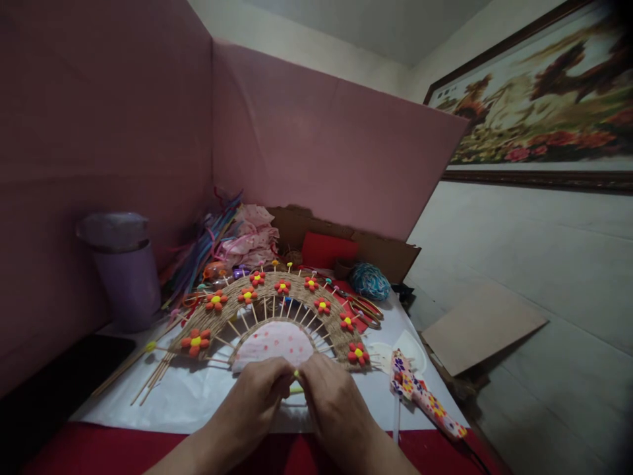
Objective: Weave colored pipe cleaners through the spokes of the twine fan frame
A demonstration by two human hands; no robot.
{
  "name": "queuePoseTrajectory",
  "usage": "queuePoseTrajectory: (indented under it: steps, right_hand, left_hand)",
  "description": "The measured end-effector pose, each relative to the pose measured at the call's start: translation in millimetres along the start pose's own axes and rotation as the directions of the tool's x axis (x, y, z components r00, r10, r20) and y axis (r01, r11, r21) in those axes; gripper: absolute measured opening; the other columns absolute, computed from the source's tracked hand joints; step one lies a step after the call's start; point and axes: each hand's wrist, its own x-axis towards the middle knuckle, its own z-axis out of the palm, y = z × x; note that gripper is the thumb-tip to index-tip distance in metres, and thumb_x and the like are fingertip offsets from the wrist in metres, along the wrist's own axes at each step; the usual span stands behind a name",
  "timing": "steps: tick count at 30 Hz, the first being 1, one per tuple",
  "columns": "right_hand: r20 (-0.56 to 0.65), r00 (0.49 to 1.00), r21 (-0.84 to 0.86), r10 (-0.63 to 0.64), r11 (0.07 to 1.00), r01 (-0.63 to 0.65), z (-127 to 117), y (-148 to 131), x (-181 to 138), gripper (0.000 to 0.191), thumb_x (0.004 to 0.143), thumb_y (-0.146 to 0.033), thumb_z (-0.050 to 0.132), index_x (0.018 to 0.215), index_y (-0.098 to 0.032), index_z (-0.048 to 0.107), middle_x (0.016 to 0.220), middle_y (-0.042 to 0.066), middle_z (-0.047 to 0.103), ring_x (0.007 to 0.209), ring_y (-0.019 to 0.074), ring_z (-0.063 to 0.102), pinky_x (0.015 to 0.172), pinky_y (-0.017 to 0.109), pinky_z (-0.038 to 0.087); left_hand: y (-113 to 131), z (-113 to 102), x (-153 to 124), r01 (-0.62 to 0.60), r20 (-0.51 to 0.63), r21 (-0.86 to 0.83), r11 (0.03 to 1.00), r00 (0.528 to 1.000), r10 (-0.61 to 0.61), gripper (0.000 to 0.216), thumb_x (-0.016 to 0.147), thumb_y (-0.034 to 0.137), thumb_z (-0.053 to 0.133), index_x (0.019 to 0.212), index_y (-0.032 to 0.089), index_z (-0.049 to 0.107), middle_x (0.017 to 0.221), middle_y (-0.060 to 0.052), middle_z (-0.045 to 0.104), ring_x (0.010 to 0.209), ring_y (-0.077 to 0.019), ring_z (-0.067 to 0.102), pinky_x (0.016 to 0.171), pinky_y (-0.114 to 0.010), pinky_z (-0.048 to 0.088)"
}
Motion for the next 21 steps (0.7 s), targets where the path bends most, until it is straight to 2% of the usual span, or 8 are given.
queuePoseTrajectory:
  steps: [4,7,13,21]
  right_hand:
    - [0.081,0.997,0.022,0.020,1.000,-0.022,-4,0,-2,0.014,0.080,-0.008,0.043,0.088,-0.016,0.051,0.083,0.010,0.056,0.075,0.0229,0.050,0.064,0.033,0.039]
    - [0.078,0.997,0.038,0.013,0.999,-0.016,-6,0,-2,0.013,0.082,-0.009,0.040,0.087,-0.017,0.050,0.082,0.009,0.056,0.075,0.0219,0.049,0.064,0.031,0.038]
    - [0.125,0.992,0.070,0.026,0.997,-0.035,-11,-1,-1,0.012,0.084,-0.009,0.039,0.083,-0.018,0.046,0.082,0.006,0.055,0.075,0.0192,0.048,0.065,0.029,0.037]
    - [0.215,0.976,0.172,-0.039,0.985,0.001,-24,3,4,0.012,0.091,-0.017,0.034,0.085,-0.018,0.046,0.084,0.005,0.057,0.076,0.0164,0.050,0.068,0.026,0.038]
  left_hand:
    - [3,0,0,0.010,0.040,0.036,0.999,0.999,-0.012,0.024,0.088,0.025,0.039,0.074,0.017,0.055,0.067,-0.003,0.059,0.059,-0.0134,0.048,0.057,-0.023,0.033]
    - [1,2,0,0.014,0.055,0.033,0.999,0.998,-0.016,0.023,0.089,0.028,0.039,0.075,0.018,0.054,0.067,-0.002,0.058,0.059,-0.0133,0.047,0.056,-0.023,0.032]
    - [-6,-1,-1,-0.001,0.153,0.096,0.995,0.988,-0.013,0.024,0.088,0.021,0.036,0.068,0.018,0.048,0.064,0.001,0.054,0.057,-0.0124,0.042,0.055,-0.024,0.028]
    - [-3,-8,-2,0.018,0.218,0.020,1.000,0.976,-0.022,0.021,0.088,0.026,0.040,0.076,0.019,0.055,0.071,-0.001,0.061,0.063,-0.0137,0.049,0.058,-0.023,0.031]
